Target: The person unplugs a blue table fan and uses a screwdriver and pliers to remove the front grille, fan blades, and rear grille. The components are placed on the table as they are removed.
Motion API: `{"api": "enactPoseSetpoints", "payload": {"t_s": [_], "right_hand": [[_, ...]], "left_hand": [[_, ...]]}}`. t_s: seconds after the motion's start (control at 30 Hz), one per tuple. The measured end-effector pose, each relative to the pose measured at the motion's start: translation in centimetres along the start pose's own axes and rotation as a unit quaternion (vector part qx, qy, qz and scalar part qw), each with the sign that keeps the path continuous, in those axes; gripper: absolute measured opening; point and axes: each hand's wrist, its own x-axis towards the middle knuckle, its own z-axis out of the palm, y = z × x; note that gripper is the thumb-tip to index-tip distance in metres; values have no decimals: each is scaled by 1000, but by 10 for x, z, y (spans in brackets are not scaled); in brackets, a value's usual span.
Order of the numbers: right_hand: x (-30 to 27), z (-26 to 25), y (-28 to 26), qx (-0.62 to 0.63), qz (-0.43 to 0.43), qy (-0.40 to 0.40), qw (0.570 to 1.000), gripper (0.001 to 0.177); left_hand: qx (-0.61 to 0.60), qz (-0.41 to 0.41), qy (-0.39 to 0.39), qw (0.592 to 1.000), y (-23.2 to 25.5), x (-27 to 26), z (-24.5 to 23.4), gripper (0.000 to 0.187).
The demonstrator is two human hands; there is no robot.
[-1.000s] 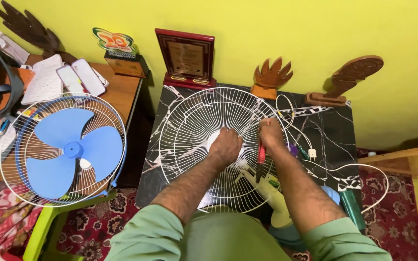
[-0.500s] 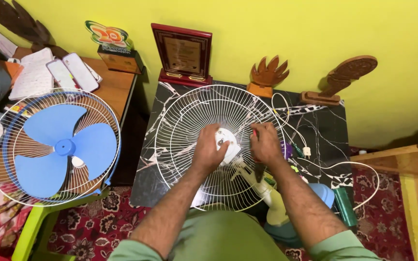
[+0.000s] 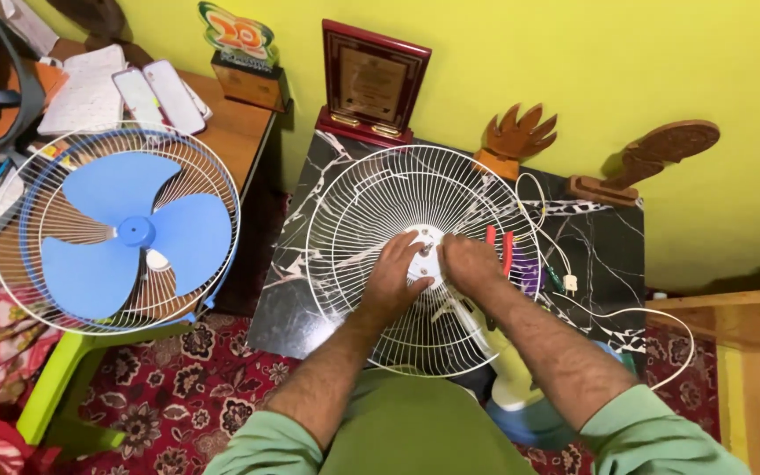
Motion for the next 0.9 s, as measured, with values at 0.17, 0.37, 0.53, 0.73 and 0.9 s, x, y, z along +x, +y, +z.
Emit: {"api": "enactPoseSetpoints", "payload": {"t_s": [0.17, 0.37, 0.53, 0.73, 0.9], "right_hand": [[4, 10, 7, -84, -54, 24, 995, 18], [0, -13, 3, 128, -5, -7, 992, 19], [-6, -24, 2, 147, 58, -52, 986, 21], [-12, -15, 7, 208, -52, 38, 976, 12], [-20, -24, 9, 232, 8, 17, 973, 26]], "left_hand": [[-4, -56, -45, 997, 6, 6, -5, 67], [-7, -55, -48, 997, 7, 7, -8, 65], [-4, -58, -47, 997, 5, 6, -6, 64], [-8, -12, -12, 1000, 4, 5, -6, 65], [-35, -65, -48, 996, 5, 18, -13, 61]]}}
